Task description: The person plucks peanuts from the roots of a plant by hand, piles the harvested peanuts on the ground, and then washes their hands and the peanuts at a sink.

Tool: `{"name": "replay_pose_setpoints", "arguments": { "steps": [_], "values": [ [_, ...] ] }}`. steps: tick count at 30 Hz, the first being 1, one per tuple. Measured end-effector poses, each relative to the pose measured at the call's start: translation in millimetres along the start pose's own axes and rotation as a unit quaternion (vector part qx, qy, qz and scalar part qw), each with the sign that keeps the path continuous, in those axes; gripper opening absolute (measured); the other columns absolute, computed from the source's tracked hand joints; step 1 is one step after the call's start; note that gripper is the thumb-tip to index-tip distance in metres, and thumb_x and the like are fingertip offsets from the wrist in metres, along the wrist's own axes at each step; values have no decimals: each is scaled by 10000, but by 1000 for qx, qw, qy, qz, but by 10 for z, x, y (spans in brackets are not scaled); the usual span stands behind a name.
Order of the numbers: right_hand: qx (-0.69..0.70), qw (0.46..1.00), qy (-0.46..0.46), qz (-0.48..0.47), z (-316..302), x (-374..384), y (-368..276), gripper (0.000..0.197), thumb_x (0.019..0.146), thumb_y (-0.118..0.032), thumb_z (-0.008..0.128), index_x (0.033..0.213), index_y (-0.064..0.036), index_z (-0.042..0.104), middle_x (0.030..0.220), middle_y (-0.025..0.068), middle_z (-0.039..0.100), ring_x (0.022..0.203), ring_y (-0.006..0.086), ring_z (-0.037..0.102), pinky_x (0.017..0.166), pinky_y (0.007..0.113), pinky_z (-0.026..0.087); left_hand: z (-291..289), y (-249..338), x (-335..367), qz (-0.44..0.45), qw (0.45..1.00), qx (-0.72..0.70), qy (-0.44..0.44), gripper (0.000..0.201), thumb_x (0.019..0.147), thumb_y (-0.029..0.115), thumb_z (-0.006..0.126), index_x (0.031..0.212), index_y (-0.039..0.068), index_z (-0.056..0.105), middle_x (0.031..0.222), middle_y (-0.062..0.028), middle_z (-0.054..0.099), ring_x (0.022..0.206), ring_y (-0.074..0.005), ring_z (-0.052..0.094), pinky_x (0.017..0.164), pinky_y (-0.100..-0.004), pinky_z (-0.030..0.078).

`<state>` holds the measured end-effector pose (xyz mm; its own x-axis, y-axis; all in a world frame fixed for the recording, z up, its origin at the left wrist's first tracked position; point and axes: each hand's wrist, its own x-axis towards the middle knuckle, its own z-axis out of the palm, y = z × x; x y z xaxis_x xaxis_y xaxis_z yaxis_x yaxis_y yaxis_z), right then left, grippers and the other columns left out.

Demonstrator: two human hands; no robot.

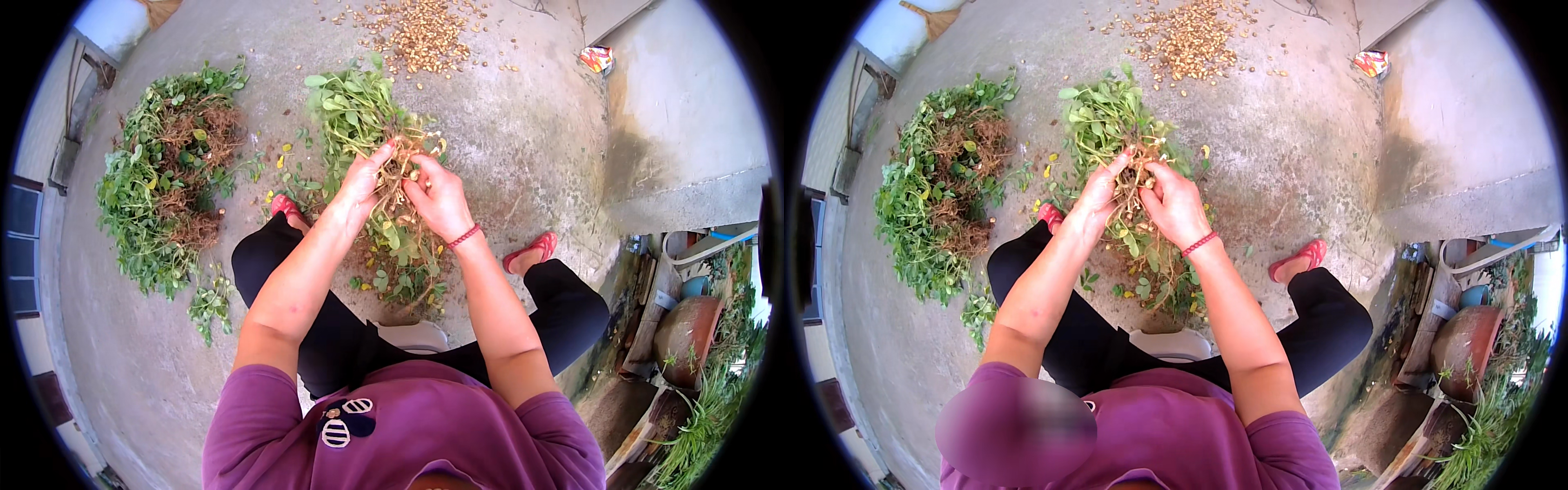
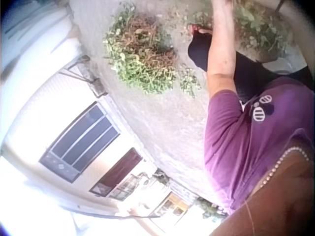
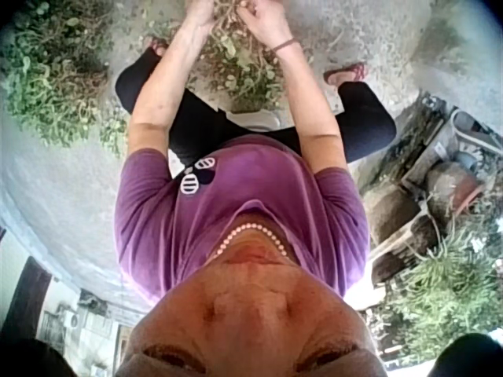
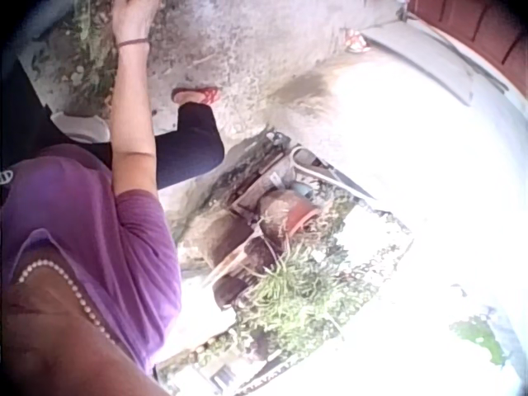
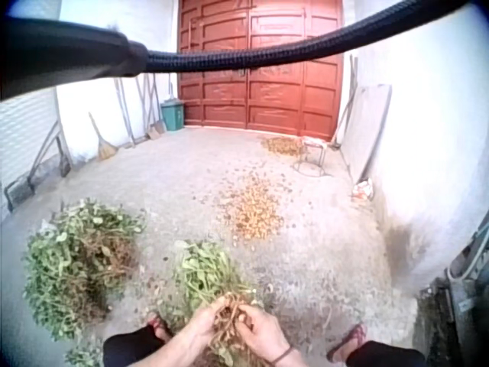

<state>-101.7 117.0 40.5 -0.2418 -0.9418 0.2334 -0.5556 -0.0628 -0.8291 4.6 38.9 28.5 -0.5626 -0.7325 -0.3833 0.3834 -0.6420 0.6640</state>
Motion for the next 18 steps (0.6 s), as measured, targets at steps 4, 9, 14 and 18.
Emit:
{"name": "replay_pose_setpoints", "arguments": {
  "steps": [4,9,14,18],
  "values": [
    [57,998,18,-13,39,-2,-20,241,669,-33,546,906,-26,507,620,42,476,532,84,431,477,206,377,-16,50,42,-13,996,-85,-11,217,765,226,508,909,64,508,833,-56,559,723,-160,545,656,-285,463],
    [10,998,19,-55,44,34,56,223,678,-16,531,898,-8,494,707,39,510,603,64,468,529,199,397,39,-1,30,44,998,-37,30,208,745,178,526,898,37,508,832,-68,560,730,-162,543,652,-281,462],
    [389,907,37,157,76,58,153,84,741,-65,520,796,-38,462,647,-2,502,529,35,434,448,180,346,4,41,44,24,997,-71,-23,214,717,126,552,899,24,506,827,-75,554,698,-157,545,627,-275,469],
    [331,935,43,115,99,85,117,107,738,-61,522,809,-39,445,616,-14,477,509,23,401,426,168,319,73,10,6,59,997,-50,3,233,732,126,531,932,16,484,854,-80,546,710,-172,551,620,-285,478]
  ]
}}
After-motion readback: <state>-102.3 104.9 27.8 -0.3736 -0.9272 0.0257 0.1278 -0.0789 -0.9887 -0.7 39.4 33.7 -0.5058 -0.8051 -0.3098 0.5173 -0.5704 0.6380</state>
